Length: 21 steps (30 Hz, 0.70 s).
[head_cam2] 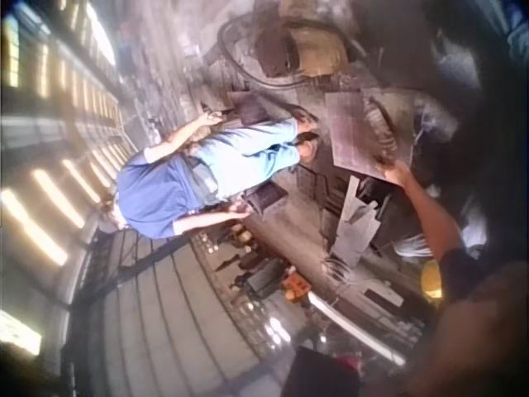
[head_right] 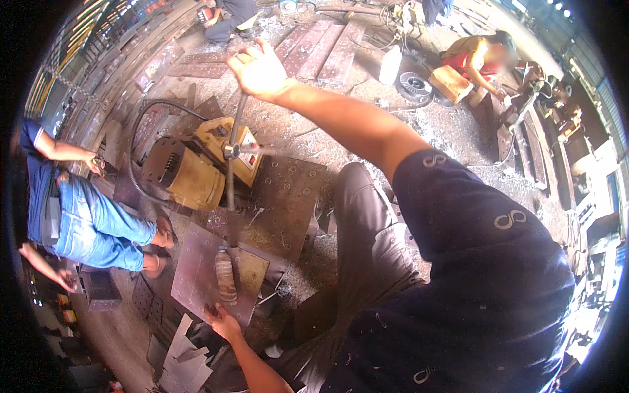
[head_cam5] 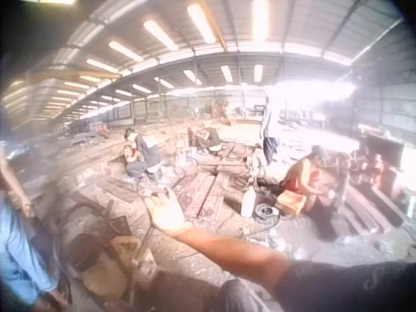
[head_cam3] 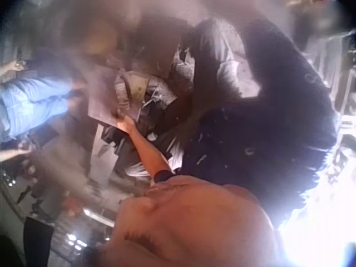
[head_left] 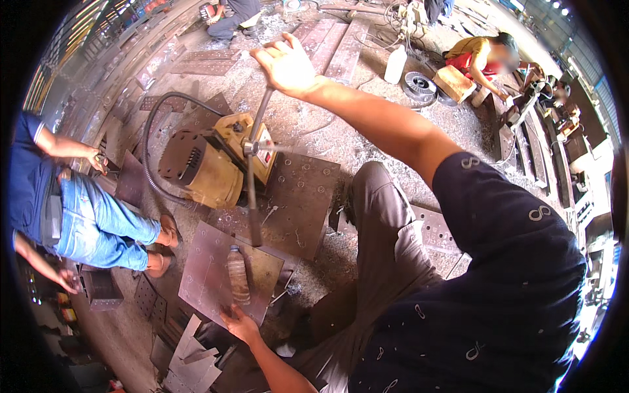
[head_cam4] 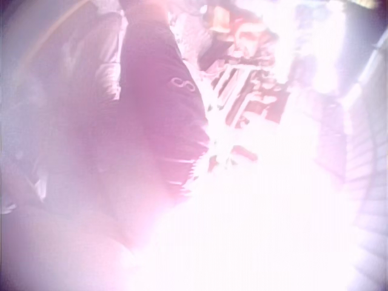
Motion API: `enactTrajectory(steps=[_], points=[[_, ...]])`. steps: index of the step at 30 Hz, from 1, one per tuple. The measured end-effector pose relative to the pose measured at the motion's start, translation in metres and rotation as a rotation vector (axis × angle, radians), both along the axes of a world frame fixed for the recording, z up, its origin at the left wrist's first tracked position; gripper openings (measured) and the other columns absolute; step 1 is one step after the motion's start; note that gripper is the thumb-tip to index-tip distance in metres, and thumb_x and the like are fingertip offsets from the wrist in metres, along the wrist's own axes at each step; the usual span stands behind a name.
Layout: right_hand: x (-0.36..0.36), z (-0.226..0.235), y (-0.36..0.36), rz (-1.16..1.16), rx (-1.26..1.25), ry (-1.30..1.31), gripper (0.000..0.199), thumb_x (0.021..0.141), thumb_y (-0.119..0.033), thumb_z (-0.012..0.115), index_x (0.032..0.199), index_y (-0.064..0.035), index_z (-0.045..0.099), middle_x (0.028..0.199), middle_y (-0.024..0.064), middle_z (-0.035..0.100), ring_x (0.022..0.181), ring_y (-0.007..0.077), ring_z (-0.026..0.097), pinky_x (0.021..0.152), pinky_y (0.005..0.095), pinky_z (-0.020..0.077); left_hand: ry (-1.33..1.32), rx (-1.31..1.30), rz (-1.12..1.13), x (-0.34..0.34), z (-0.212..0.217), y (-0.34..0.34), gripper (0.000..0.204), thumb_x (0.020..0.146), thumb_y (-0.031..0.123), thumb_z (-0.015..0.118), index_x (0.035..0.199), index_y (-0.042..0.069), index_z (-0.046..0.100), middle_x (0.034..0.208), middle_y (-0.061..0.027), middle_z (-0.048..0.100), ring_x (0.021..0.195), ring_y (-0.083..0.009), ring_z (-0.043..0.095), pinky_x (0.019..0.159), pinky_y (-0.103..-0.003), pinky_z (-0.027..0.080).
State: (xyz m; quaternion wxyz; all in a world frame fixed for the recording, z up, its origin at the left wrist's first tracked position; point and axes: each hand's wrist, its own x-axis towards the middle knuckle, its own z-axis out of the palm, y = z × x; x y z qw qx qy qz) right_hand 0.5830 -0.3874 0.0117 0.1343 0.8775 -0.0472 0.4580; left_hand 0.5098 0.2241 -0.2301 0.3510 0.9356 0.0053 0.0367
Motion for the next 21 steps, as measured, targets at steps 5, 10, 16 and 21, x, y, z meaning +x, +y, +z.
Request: enactTrajectory(steps=[5,10,16,21], points=[[-0.009,-0.134,-0.018,-0.036,0.246,0.530,0.066,0.107,-0.055,0.037,0.151,-0.0071,0.045,0.147,0.0235,0.053,0.150,0.0350,0.038,0.128,0.0619,0.0149,0.067,0.117,0.056,-0.017,-0.011,-0.017,0.059,0.104,0.032,0.061,0.147,-0.006,0.049,0.138,-0.0297,0.062,0.126,-0.0440,0.061,0.106,-0.049,0.048],[-0.024,-0.216,0.008,-0.021,0.859,0.948,0.075,0.100,-0.052,0.052,0.161,-0.0122,0.032,0.121,0.0238,0.068,0.114,0.0393,0.065,0.100,0.0580,0.0483,0.093,0.089,-0.134,-0.041,-0.027,-0.058,0.049,0.102,0.025,0.062,0.141,-0.005,0.054,0.117,-0.0247,0.070,0.106,-0.0396,0.068,0.089,-0.047,0.052],[-0.029,-0.244,0.076,0.193,1.167,0.773,0.104,0.087,-0.019,0.063,0.167,-0.0170,-0.003,0.094,0.0302,0.070,0.089,0.0505,0.068,0.081,0.0552,0.0534,0.136,-0.084,-0.243,-0.071,-0.029,-0.087,0.049,0.101,0.023,0.064,0.140,-0.004,0.055,0.113,-0.0230,0.069,0.100,-0.0342,0.068,0.086,-0.043,0.054],[-0.023,-0.254,0.062,0.198,1.193,0.807,0.118,0.080,-0.015,0.064,0.165,-0.0201,-0.017,0.092,0.0299,0.070,0.091,0.0499,0.069,0.080,0.0544,0.0532,0.264,-0.034,-0.229,-0.094,-0.033,-0.112,0.055,0.101,0.024,0.067,0.142,-0.008,0.052,0.120,-0.0254,0.067,0.109,-0.0387,0.065,0.098,-0.045,0.051]])
